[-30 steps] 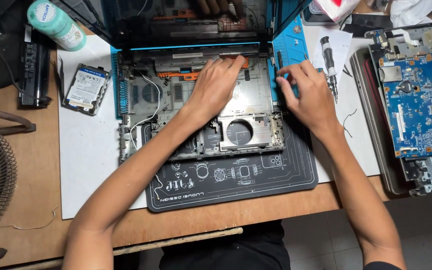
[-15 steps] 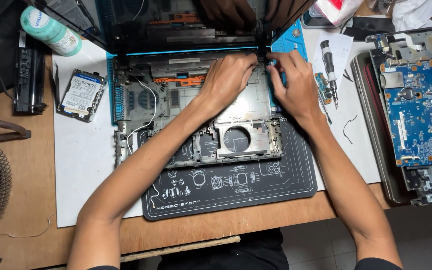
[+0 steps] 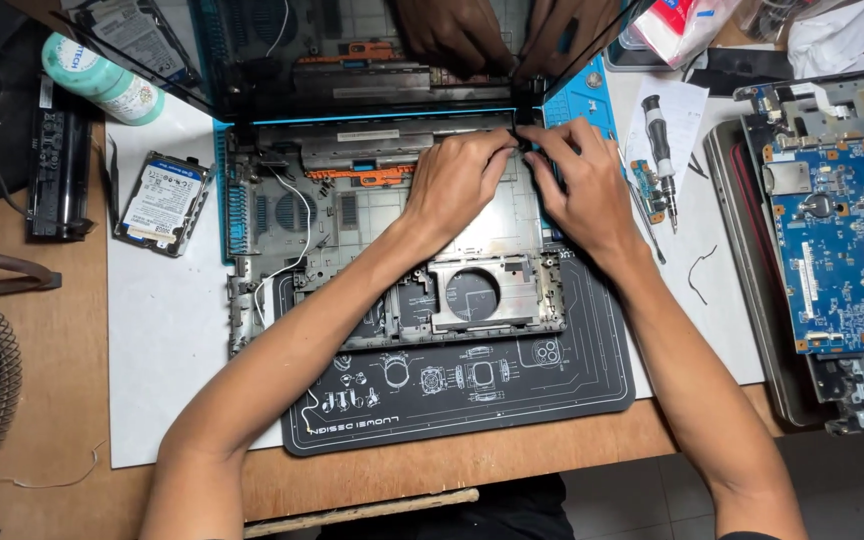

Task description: Connecting internal ribbon cables and wires to the motherboard and other components inside a laptop during repair.

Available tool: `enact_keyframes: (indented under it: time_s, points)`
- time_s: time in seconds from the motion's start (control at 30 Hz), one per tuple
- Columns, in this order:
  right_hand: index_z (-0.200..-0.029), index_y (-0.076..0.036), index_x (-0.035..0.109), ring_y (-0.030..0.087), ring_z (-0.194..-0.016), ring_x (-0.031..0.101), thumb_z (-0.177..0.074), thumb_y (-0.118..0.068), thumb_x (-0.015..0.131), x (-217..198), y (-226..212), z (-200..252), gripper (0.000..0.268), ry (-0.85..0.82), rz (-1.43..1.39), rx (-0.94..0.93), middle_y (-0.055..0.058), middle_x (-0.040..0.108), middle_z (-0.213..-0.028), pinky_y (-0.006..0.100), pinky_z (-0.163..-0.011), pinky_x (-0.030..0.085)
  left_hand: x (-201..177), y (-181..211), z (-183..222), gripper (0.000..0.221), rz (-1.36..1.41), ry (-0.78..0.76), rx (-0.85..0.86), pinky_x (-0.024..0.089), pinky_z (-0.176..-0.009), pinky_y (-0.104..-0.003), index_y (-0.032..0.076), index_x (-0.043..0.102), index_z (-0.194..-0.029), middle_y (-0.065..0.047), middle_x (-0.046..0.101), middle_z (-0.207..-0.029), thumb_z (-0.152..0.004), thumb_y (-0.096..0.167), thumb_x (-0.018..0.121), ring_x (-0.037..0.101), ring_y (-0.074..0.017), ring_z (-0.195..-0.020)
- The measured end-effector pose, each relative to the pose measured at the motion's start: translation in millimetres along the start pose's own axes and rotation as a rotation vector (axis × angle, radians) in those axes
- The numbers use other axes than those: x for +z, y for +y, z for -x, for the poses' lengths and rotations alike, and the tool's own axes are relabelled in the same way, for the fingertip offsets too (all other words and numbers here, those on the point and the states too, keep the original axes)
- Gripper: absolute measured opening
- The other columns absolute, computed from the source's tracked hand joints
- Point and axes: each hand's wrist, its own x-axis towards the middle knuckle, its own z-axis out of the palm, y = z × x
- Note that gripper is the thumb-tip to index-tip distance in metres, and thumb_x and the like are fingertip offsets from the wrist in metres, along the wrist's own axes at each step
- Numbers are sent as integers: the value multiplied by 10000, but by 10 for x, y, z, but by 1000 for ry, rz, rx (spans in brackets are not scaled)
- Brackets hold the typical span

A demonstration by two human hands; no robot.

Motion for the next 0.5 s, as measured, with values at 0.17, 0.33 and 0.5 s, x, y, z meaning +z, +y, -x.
enact_keyframes:
  time_s: [0.17,0.33,0.5]
  points:
    - [-1271,-207,722,239,-915,639,-1063,-204,699,-16,25,12,209,28,7,-14,10,528,-968,364,-862,455,38,36,-21,163,42,-32,33,544,-565,-494,63,700,-942,-183,684,-728,-980,105,547,700,-448,-713]
    - [-1250,-199,740,227,-894,651,-1067,-235,734,-5,52,5,187,41,-20,-6,12,552,-948,349,-848,457,44,-62,-37,167,29,-38,-30,539,-550,-453,98,706,-908,-130,678,-678,-967,134,553,707,-395,-667]
    - [-1253,-208,744,245,-907,647,-1091,-220,690,19,55,6,170,24,-16,-20,21,551,-957,355,-847,453,67,-114,31,186,-125,15,-94,520,-503,-392,113,683,-818,-73,635,-590,-946,121,548,688,-330,-562]
